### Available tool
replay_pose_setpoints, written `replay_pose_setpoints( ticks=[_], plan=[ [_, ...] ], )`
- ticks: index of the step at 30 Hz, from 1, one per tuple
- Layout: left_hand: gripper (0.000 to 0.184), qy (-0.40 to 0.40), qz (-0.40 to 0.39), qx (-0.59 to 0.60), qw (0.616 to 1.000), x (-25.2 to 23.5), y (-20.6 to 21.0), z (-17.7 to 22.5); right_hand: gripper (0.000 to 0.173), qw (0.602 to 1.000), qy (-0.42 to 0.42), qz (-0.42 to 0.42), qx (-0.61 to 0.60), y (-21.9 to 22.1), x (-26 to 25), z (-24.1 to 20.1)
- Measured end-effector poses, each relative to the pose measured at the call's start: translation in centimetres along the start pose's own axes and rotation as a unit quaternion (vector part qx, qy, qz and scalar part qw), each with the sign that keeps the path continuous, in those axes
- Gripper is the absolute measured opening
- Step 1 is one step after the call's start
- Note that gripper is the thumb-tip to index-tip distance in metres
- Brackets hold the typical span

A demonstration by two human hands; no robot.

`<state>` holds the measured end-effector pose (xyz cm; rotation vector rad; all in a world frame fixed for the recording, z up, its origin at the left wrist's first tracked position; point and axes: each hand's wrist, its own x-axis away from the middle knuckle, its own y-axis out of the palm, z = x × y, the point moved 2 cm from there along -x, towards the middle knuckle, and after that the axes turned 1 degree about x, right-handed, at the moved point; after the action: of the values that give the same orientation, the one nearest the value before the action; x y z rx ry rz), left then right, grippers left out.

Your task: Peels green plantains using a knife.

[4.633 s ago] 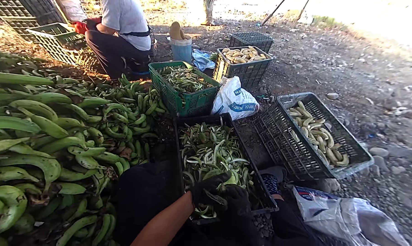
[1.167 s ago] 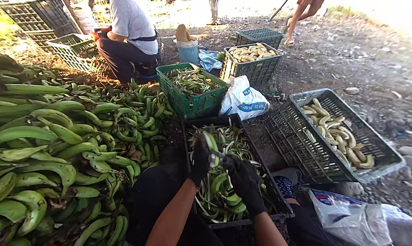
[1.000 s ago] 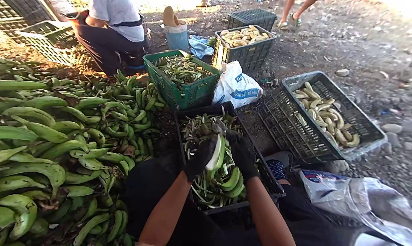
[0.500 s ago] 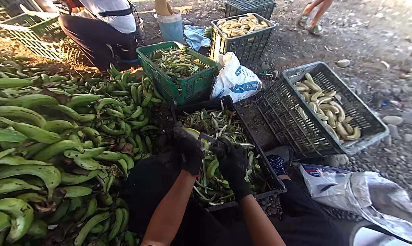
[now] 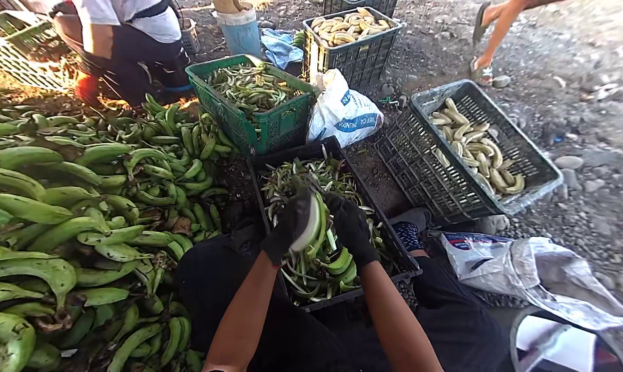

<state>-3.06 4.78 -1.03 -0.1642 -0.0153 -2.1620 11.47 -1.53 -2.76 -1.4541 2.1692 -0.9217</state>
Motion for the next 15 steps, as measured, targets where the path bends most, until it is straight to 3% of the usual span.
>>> replay_pose_setpoints(
  ticks=[2,4,6,8,11,13,15],
  plan=[
    [0.059,-0.018,0.008,-0.010,1.000,0.2,0.7,0.6,0.053,0.999,-0.022,-0.007,-0.024,-0.5,-0.5,0.1],
    [0.059,-0.015,0.070,0.106,0.992,-0.4,0.3,0.5,0.053,0.999,-0.023,0.016,-0.034,-0.5,-0.3,0.2],
    [0.058,0.003,0.139,0.238,0.961,-1.2,-0.6,-0.3,0.061,0.998,-0.023,0.062,-0.017,0.2,0.3,0.3],
    [0.051,0.000,0.191,0.349,0.918,-1.5,-1.1,-0.9,0.068,0.989,-0.080,0.116,0.039,1.1,1.5,0.3],
    [0.045,-0.070,0.246,0.417,0.872,-1.3,-1.3,-1.0,0.084,0.956,-0.175,0.208,0.107,2.2,3.0,0.5],
    [0.042,-0.072,0.252,0.368,0.892,-1.1,-1.0,-0.9,0.078,0.958,-0.162,0.210,0.107,1.9,3.1,0.5],
    [0.045,-0.043,0.219,0.254,0.941,-1.0,-0.7,-1.0,0.066,0.982,-0.089,0.138,0.089,0.7,2.7,0.1]
  ],
)
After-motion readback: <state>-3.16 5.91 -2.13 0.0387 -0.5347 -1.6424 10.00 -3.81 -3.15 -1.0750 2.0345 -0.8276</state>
